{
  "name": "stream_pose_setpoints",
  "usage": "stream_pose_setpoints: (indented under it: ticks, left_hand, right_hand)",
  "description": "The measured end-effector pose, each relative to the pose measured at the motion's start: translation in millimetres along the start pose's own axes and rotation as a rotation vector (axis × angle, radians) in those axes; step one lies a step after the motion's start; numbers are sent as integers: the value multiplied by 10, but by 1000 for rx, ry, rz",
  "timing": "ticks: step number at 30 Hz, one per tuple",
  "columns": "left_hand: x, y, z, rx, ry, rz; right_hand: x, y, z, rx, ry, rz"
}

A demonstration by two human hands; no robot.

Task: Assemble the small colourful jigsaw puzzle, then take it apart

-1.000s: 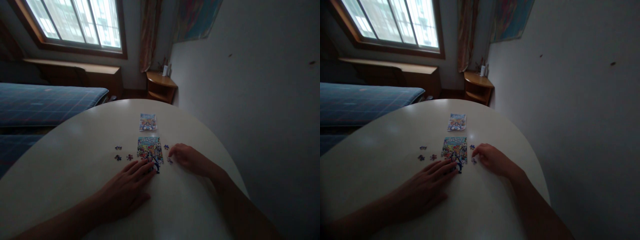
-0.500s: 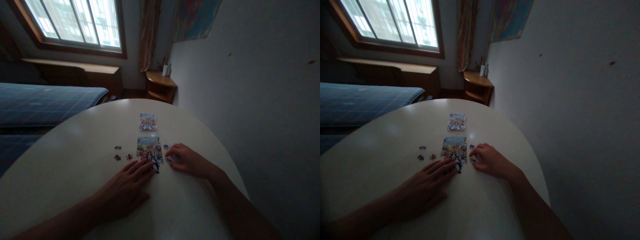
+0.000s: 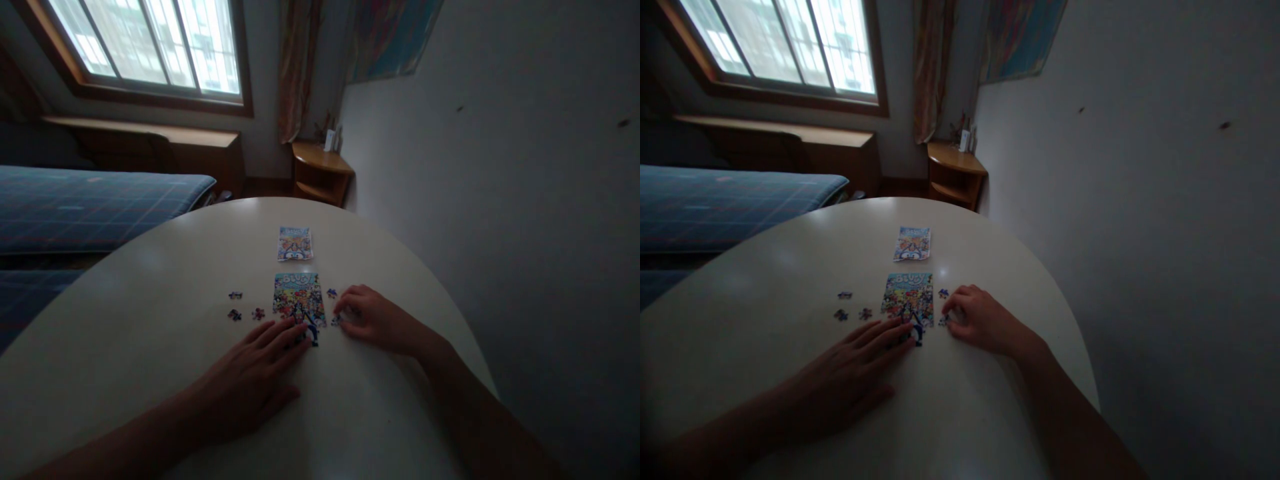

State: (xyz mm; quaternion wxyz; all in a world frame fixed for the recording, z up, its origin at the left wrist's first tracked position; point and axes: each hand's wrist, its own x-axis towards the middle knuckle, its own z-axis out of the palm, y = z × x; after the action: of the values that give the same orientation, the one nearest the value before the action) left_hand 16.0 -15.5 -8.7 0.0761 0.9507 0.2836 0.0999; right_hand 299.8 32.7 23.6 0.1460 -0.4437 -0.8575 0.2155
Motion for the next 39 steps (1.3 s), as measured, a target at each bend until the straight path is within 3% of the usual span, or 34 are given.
stream_pose_setpoints:
  ticks: [18,24,28,33,39]
  left_hand:
    - [1,9,-8,25,-47,-12]
    - [8,10,-21,-16,-43,-15]
    - [40,12,3,-131,73,-70]
    - [107,-5,40,-360,315,-322]
    - [171,-43,28,-620,550,-446]
  right_hand:
    - [46,81,3,16,-28,5]
    - [30,8,34,188,-95,34]
    - [34,-138,138,349,-10,4]
    - [121,-378,315,480,157,79]
    - [181,-503,486,489,336,72]
